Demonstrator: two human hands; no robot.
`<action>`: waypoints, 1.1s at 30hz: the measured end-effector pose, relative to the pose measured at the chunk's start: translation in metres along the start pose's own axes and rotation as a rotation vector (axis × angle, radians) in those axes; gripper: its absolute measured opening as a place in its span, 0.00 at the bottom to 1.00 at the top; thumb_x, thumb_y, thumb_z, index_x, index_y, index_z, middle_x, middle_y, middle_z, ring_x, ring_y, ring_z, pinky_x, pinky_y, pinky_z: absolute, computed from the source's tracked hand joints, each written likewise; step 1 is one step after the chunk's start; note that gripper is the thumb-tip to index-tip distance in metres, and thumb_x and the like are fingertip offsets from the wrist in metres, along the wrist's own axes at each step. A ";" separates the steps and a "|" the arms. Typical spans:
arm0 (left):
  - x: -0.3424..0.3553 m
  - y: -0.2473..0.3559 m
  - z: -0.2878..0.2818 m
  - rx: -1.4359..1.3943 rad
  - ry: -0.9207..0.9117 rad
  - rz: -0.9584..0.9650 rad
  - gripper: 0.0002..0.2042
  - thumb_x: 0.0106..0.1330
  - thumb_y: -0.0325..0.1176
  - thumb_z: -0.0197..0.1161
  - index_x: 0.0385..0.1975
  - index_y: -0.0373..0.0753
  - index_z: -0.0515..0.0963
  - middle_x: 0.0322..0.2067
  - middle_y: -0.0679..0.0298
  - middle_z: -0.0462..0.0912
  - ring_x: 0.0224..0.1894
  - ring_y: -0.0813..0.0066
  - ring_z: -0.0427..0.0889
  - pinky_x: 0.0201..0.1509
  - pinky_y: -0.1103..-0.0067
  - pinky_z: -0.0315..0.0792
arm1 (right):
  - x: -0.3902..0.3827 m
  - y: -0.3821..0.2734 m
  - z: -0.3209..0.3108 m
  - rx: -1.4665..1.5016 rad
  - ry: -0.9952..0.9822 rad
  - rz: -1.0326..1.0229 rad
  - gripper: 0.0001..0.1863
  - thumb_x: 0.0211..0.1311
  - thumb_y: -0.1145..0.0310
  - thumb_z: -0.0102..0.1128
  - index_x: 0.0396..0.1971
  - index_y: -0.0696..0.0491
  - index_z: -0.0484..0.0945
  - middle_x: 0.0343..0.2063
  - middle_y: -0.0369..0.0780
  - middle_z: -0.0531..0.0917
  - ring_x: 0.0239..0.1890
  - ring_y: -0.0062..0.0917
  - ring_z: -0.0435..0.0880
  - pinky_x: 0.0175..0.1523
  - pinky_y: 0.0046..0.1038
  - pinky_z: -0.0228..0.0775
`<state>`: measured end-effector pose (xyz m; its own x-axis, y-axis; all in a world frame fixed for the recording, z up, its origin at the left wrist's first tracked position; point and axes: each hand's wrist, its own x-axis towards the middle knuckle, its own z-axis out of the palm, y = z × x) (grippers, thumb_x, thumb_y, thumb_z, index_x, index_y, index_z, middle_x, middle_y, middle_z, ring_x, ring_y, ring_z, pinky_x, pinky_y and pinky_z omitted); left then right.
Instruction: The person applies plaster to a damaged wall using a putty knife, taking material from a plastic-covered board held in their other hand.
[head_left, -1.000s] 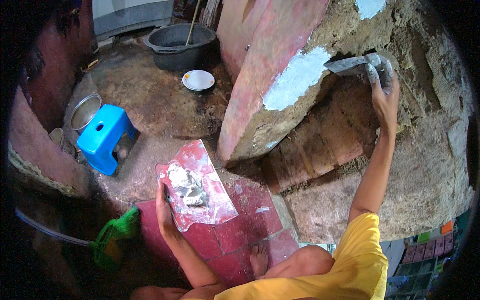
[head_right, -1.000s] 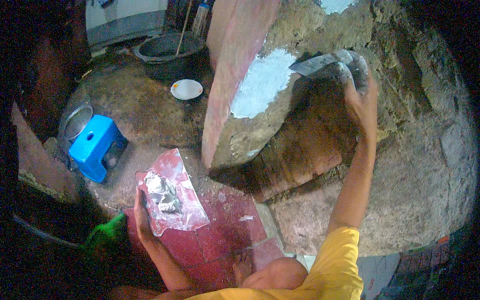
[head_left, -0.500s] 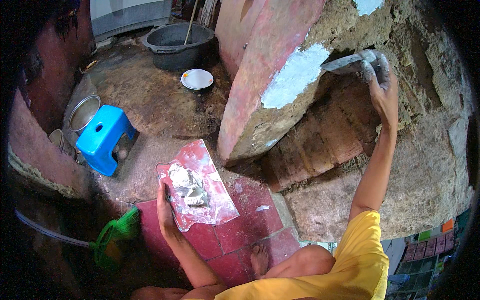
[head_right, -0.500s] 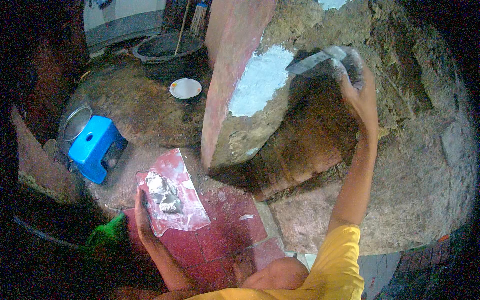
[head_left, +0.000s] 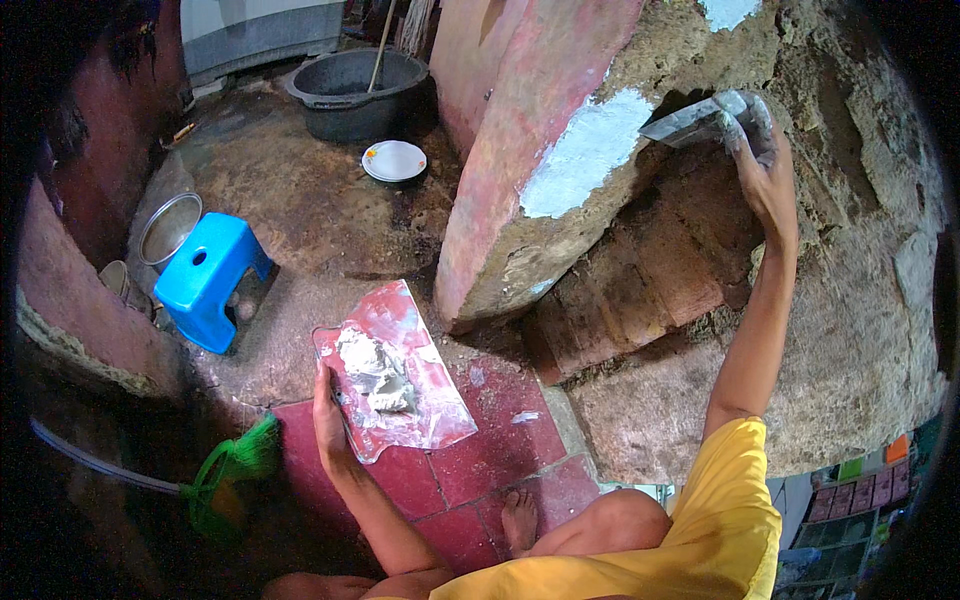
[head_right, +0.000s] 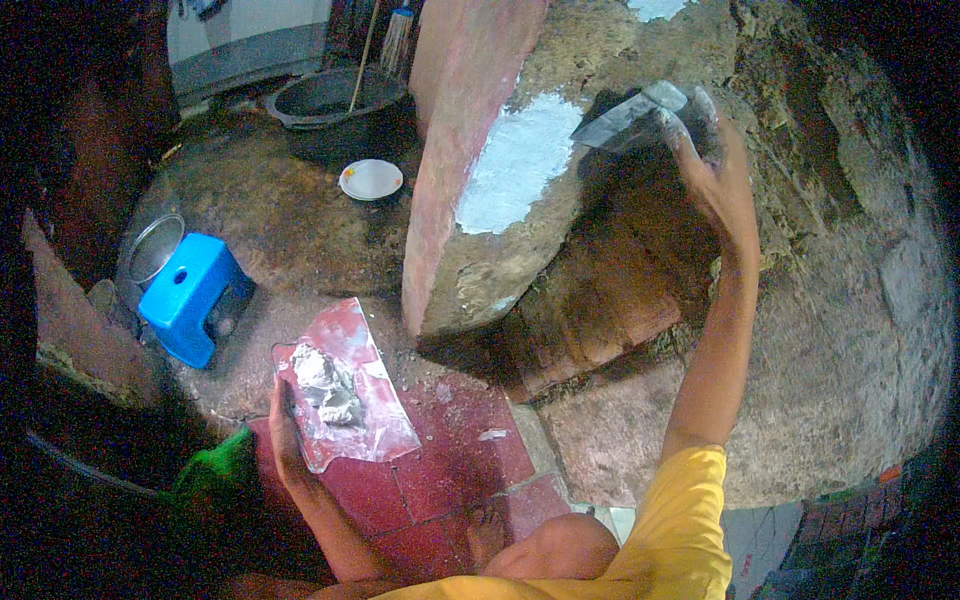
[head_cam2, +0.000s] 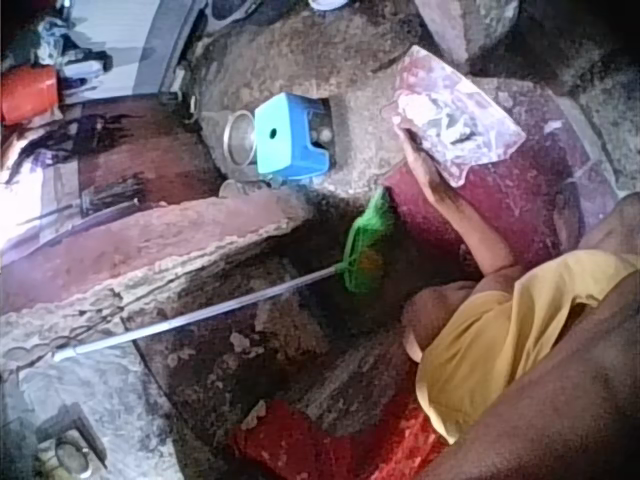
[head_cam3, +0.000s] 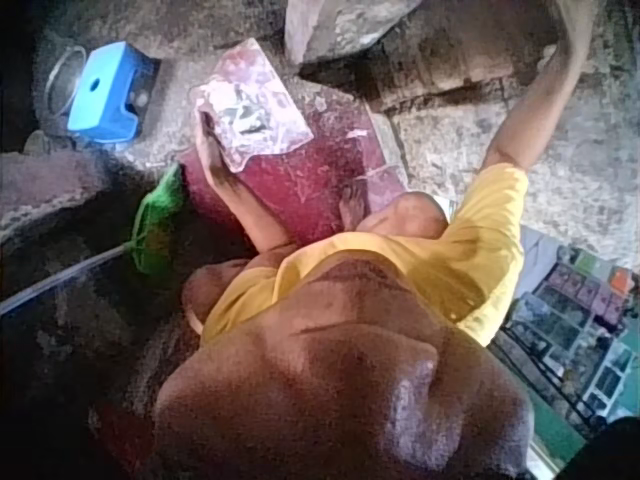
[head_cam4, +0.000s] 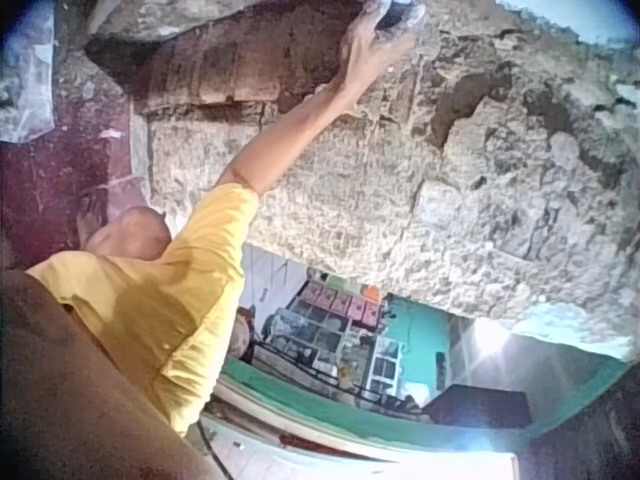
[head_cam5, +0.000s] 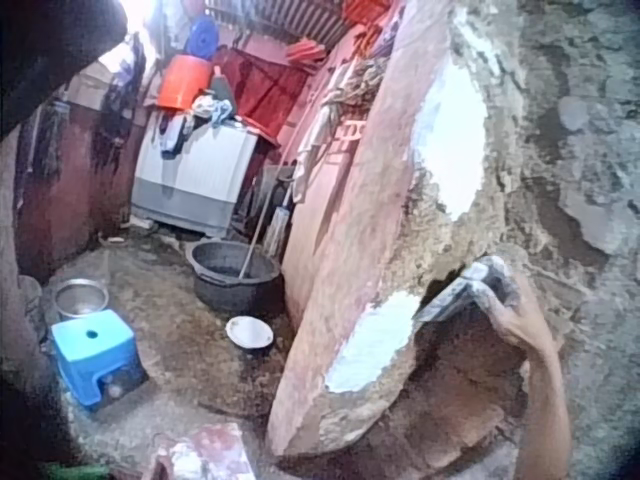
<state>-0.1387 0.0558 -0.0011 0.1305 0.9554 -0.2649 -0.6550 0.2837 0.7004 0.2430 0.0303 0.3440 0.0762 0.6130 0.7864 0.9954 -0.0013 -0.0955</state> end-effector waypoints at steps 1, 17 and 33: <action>0.000 0.000 0.000 0.021 0.007 0.006 0.23 0.64 0.43 0.40 0.50 0.29 0.61 0.49 0.62 0.65 0.49 0.74 0.64 0.55 0.80 0.55 | 0.002 0.001 -0.001 0.032 0.007 0.010 0.21 0.51 0.67 0.54 0.45 0.60 0.66 0.41 0.43 0.73 0.43 0.25 0.71 0.49 0.24 0.61; 0.001 0.002 -0.001 -0.033 -0.005 0.004 0.22 0.64 0.42 0.38 0.49 0.30 0.61 0.49 0.61 0.65 0.49 0.74 0.65 0.55 0.80 0.55 | 0.006 -0.013 -0.005 0.113 -0.019 -0.073 0.20 0.55 0.69 0.50 0.47 0.59 0.64 0.40 0.39 0.73 0.41 0.21 0.71 0.47 0.21 0.61; -0.001 0.006 0.000 -0.072 -0.022 -0.005 0.21 0.64 0.42 0.40 0.48 0.31 0.63 0.46 0.62 0.68 0.47 0.74 0.67 0.53 0.80 0.58 | -0.002 -0.019 -0.007 0.251 -0.010 -0.047 0.17 0.52 0.73 0.51 0.44 0.59 0.67 0.38 0.39 0.75 0.41 0.23 0.72 0.48 0.22 0.60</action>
<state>-0.1427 0.0565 0.0030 0.1499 0.9559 -0.2525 -0.7064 0.2822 0.6491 0.2243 0.0239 0.3489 0.0282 0.6153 0.7878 0.9522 0.2232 -0.2085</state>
